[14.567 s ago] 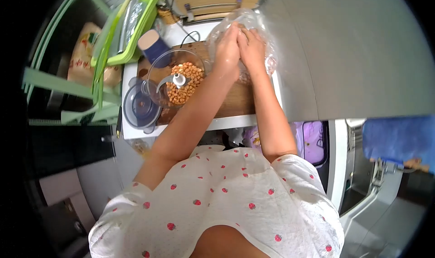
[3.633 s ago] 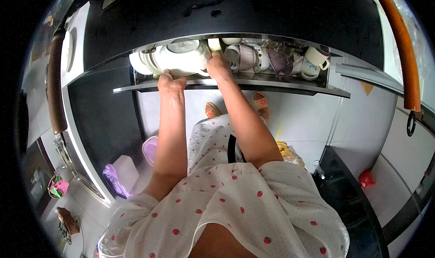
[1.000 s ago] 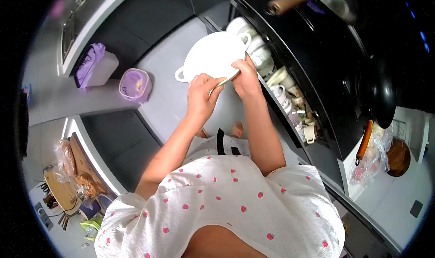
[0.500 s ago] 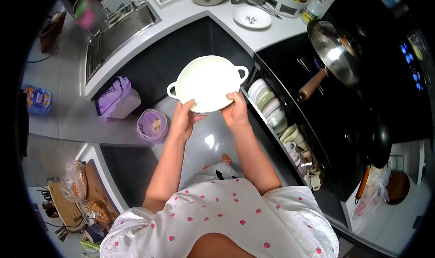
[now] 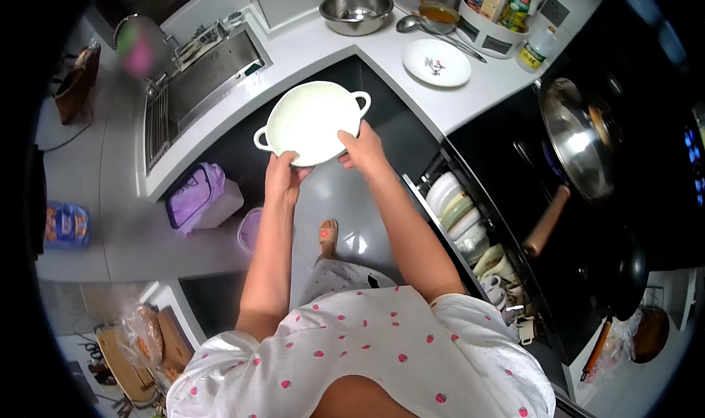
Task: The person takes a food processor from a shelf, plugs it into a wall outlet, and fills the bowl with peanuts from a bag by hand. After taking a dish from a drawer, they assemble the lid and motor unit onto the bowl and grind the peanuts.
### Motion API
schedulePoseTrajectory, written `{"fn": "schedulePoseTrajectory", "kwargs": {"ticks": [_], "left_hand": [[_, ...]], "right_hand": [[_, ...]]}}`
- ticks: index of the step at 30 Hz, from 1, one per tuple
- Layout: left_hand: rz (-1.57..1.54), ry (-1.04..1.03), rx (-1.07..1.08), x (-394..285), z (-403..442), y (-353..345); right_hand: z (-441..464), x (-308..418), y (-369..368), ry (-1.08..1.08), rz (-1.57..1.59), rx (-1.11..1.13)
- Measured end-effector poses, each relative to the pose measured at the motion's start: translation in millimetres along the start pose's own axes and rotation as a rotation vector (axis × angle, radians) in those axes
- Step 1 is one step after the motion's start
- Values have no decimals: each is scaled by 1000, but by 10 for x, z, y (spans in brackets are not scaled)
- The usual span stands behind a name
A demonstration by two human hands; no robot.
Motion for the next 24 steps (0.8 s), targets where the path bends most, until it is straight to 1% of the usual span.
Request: {"fn": "schedulePoseTrajectory", "kwargs": {"ticks": [3, 5, 6, 10, 12, 18, 19, 21, 22, 23, 24], "left_hand": [[-33, -1, 33, -223, 742, -16], [-13, -22, 45, -339, 1202, -44], [-1, -25, 35, -419, 1498, -18], [16, -4, -22, -519, 2365, 12], [40, 7, -42, -519, 2701, 40], [29, 84, -53, -421, 3323, 146], [33, 97, -45, -389, 3397, 167], [-27, 49, -80, -349, 3530, 200], [-18, 70, -102, -374, 3534, 182], [-11, 45, -32, -343, 3637, 190], [-23, 48, -19, -349, 3667, 168]], "right_hand": [[677, 209, -248, 53, 60, -18], [1086, 340, -318, 124, 151, -135], [1343, 363, -408, 77, 159, -167], [2193, 439, -619, 96, 205, -247], [2483, 399, -702, 58, 190, -273], [3068, 285, -839, 34, 180, -338], [3139, 274, -862, 47, 187, -331], [3306, 192, -842, 102, 192, -354], [3367, 179, -846, 123, 211, -371], [3395, 159, -841, 90, 230, -408], [3496, 106, -813, 146, 150, -432]]}}
Point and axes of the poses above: each hand's wrist, its own z-axis towards the middle knuckle, its own y-axis out of the back of the hand, x = y × z, the point moved 8 cm from there along z, towards the middle knuckle
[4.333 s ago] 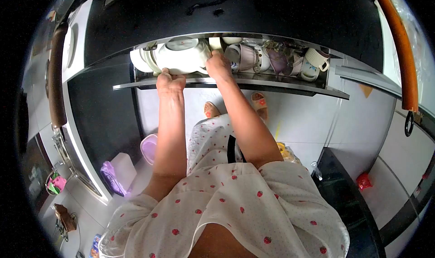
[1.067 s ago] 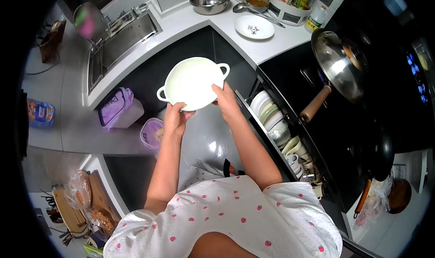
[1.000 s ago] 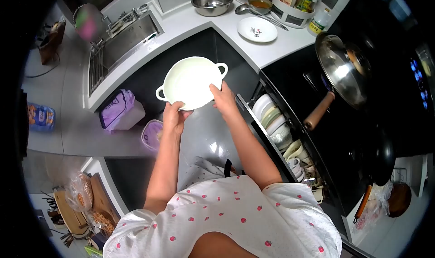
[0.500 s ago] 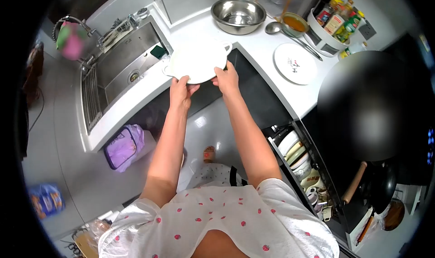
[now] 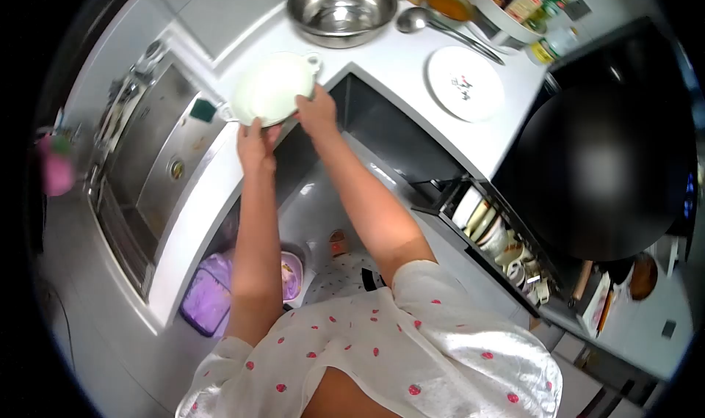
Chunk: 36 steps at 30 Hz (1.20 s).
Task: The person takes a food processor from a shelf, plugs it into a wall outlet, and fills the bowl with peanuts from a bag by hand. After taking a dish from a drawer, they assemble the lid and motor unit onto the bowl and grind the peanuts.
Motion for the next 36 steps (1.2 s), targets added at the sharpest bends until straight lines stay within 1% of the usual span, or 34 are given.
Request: {"fn": "schedulePoseTrajectory", "kwargs": {"ticks": [1, 3, 5, 7, 9, 10, 12, 15, 17, 19, 21, 23, 25, 31, 33, 36], "left_hand": [[-14, -3, 5, -25, 8, -41], [-30, -11, 23, -48, 32, -110], [-47, -40, 15, -50, 74, -101], [-71, -121, 26, -65, 146, -92], [-91, -117, -48, -78, 148, -68], [-90, -118, -57, -85, 127, -68], [-93, -129, -78, -101, 78, -41], [-104, -98, -79, -50, 29, 2], [-152, -38, -40, -7, 11, -16], [-162, -44, -73, -7, -44, 17], [-187, -24, -49, 14, -126, 0], [-207, -52, -78, -46, -278, 4], [-206, -10, -67, -58, -408, 35], [-204, -51, -164, -234, -747, 259], [-181, -50, -190, -200, -808, 291], [-213, -59, -225, -134, -889, 318]], "right_hand": [[-71, 107, -15, -46, 60, 13], [-56, 141, -60, -73, 103, 15], [-36, 138, -62, -103, 75, 12], [-49, 104, -163, -140, 51, 46], [-79, 118, -217, -98, 124, 79], [-127, 147, -217, -138, 102, 58], [-183, 117, -245, -175, 174, 61], [-278, 126, -264, -201, 200, 56], [-320, 101, -276, -218, 208, 54], [-373, 76, -277, -272, 244, 38], [-490, 107, -292, -292, 243, 81], [-581, 114, -338, -286, 302, 117], [-682, 82, -359, -298, 315, 141], [-709, -23, -442, -371, 378, 203], [-668, -36, -447, -396, 399, 203], [-715, 3, -467, -412, 380, 266]]}}
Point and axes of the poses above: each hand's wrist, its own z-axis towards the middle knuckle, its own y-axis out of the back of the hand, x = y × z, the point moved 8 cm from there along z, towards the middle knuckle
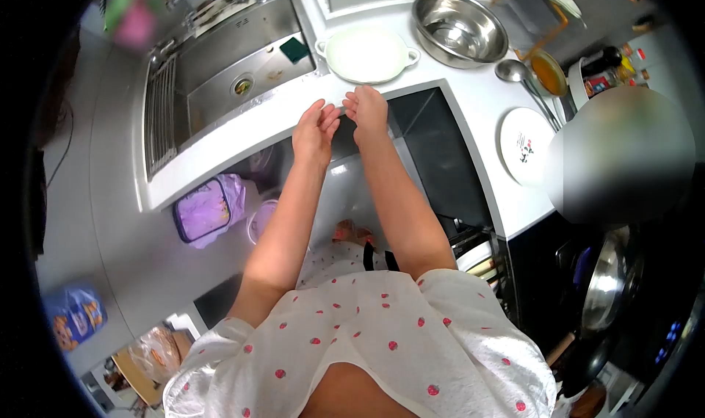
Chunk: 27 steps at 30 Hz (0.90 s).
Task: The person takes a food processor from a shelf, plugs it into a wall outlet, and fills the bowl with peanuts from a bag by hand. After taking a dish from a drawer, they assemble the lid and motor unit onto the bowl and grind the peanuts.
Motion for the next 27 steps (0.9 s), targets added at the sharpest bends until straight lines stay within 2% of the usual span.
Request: {"fn": "schedulePoseTrajectory", "kwargs": {"ticks": [3, 5, 10, 12, 17, 20, 27], "left_hand": [[-57, -14, -49, -2, -69, 47], [-110, 21, -16, -23, -152, 79], [-178, -119, -155, -312, -363, 431], [-199, -202, -137, -516, -492, 555], [-265, -380, -273, -911, -905, 1241], [-327, -522, -367, -1151, -1339, 1736], [-414, -732, -604, -1619, -2782, 3116]], "right_hand": [[-51, -51, -71, 48, -69, 72], [-39, -76, 37, 78, -56, -16], [-461, -262, -547, 13, -187, 240], [-740, -458, -837, -21, -240, 340], [-1400, -1006, -1369, -60, -161, 573], [-1973, -1399, -1694, -131, -234, 693], [-3698, -2403, -2118, -230, -387, 972]]}}
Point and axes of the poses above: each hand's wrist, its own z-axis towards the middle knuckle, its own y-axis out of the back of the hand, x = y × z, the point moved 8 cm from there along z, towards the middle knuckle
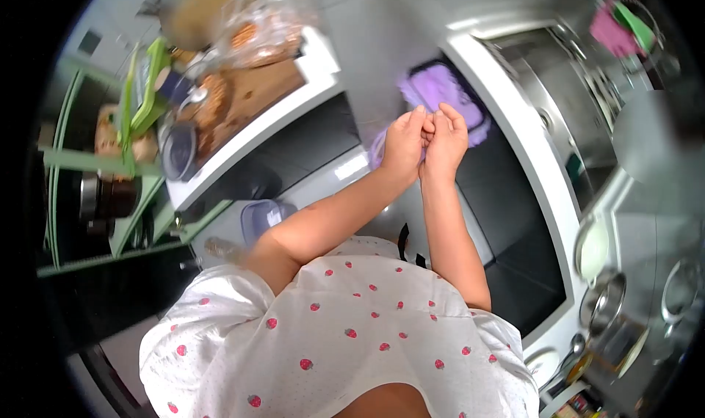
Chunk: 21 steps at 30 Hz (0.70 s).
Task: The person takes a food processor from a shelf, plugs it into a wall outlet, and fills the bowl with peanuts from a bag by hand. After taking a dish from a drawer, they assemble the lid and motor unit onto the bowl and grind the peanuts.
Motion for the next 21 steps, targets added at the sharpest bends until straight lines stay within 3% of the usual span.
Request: {"fn": "schedulePoseTrajectory", "kwargs": {"ticks": [7, 11, 15, 21], "left_hand": [[104, -154, -198, -1404, -177, 1699], [222, -176, -333, -2007, -481, 2654], [106, -253, -532, -2360, -758, 3496], [6, -461, -792, -2809, -823, 4187]], "right_hand": [[-728, -964, -1795, -142, -98, 418], [-973, -1469, -2378, -118, -201, 576], [-1002, -1756, -2797, -123, -282, 630], [-679, -1925, -3320, -63, -450, 655]]}}
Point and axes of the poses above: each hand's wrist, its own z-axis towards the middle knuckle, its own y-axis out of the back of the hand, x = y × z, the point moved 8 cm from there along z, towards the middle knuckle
